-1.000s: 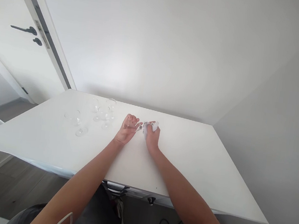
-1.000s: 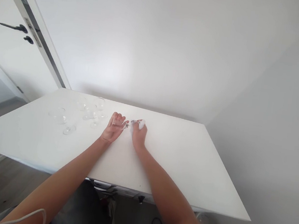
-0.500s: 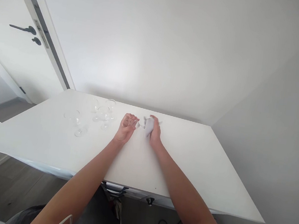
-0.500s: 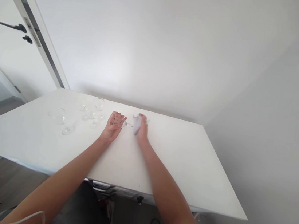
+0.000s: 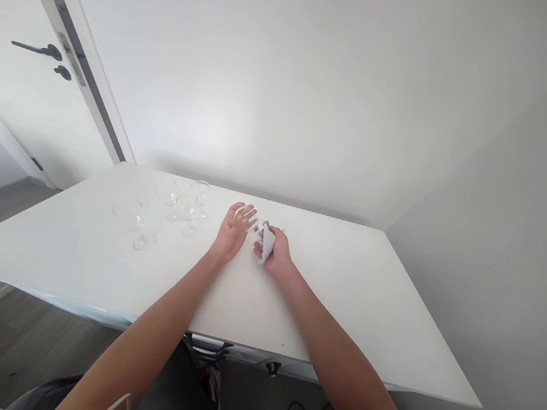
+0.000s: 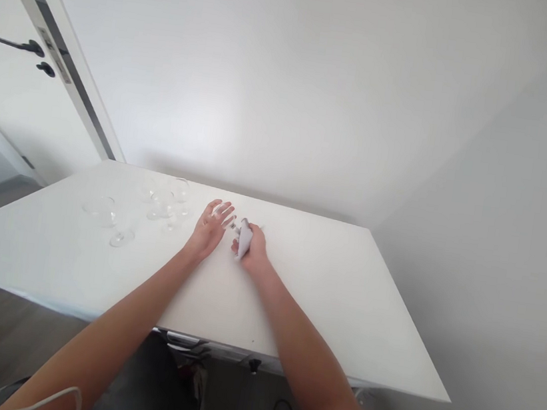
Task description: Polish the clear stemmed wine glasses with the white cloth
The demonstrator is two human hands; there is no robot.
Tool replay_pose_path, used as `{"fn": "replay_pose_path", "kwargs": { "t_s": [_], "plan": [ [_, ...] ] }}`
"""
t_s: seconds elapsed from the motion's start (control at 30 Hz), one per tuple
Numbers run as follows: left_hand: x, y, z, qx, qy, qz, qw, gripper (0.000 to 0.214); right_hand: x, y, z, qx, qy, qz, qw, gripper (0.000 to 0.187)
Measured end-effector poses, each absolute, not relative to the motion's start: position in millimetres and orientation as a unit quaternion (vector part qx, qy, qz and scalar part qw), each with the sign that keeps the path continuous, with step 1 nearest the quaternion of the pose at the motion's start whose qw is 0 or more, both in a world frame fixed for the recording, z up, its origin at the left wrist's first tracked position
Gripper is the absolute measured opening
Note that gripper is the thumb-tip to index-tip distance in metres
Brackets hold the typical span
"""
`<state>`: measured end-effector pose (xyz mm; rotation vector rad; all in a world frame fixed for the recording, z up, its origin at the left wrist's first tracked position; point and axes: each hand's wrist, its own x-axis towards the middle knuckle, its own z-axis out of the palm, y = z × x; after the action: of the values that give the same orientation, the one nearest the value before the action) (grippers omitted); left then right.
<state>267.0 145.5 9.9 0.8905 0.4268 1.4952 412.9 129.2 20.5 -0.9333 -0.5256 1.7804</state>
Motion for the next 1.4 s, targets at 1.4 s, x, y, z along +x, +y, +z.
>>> {"fn": "replay_pose_path", "kwargs": {
  "t_s": [1.4],
  "plan": [
    [275, 131, -6, 0.692, 0.376, 0.545, 0.287, 0.046, 463, 126, 55, -0.385, -0.69, 0.436, 0.431, 0.04]
  ]
}}
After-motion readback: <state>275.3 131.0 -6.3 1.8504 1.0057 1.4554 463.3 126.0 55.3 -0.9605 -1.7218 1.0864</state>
